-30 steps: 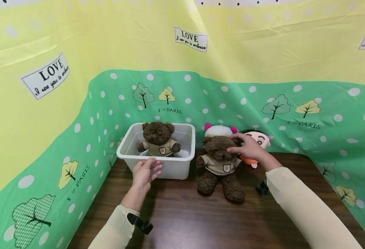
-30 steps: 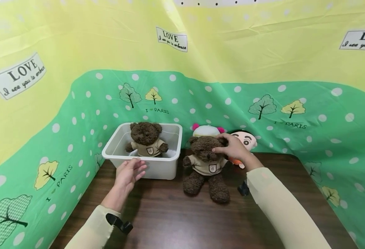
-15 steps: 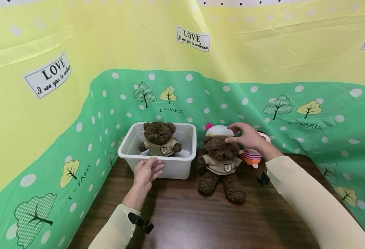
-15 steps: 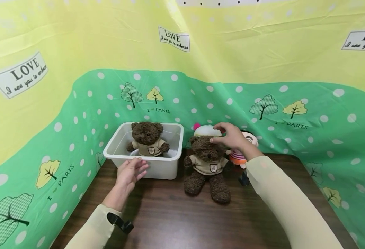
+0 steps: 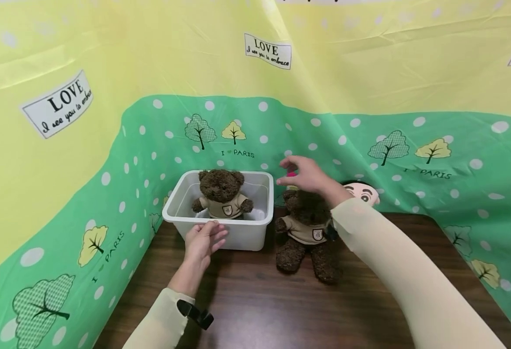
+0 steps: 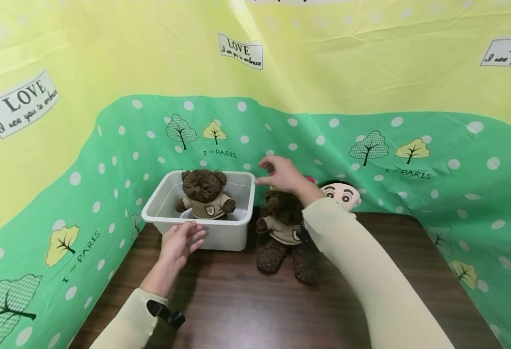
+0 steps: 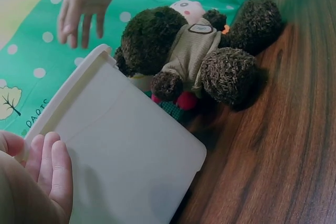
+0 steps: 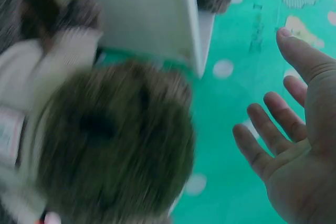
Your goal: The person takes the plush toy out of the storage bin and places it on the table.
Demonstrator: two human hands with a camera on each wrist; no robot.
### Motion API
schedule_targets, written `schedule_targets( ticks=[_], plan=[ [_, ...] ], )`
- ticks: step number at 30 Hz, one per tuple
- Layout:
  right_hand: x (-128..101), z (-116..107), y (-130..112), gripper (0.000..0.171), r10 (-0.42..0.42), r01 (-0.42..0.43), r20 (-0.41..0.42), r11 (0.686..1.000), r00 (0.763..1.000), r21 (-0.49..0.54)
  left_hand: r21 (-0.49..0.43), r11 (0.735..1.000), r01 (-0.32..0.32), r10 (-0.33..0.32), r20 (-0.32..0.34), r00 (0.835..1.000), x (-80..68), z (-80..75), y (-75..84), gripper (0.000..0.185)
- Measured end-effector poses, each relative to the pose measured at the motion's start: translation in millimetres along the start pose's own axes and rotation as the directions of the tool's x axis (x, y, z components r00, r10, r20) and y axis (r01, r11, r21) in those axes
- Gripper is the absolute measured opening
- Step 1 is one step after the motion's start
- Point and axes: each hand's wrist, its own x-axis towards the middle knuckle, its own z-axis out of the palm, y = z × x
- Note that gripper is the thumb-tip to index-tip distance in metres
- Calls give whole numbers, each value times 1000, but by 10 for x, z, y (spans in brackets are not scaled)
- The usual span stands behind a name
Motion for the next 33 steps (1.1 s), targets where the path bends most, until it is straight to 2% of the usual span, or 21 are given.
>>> schedule_targets(
  ticks=[7,12,23,33],
  plan=[
    [363,343,-345,52,-44,40,61,997,997,63,0,1000,-1,1,-4,1000,5,-33,-12,24],
    [533,541,-483,55,-43,41,87,999,995,31,1,1000,8,-8,3,1000,24,-32,-13,24],
    [858,1014,-530,61,-14,18,133,999,991,-31,-20,1000,2,-2,6,1000,50,-31,-18,23],
    [986,1220,-555,75,83,-60,203,991,976,-119,-18,1000,-2,3,9,1000,66,-14,-44,23]
  ],
)
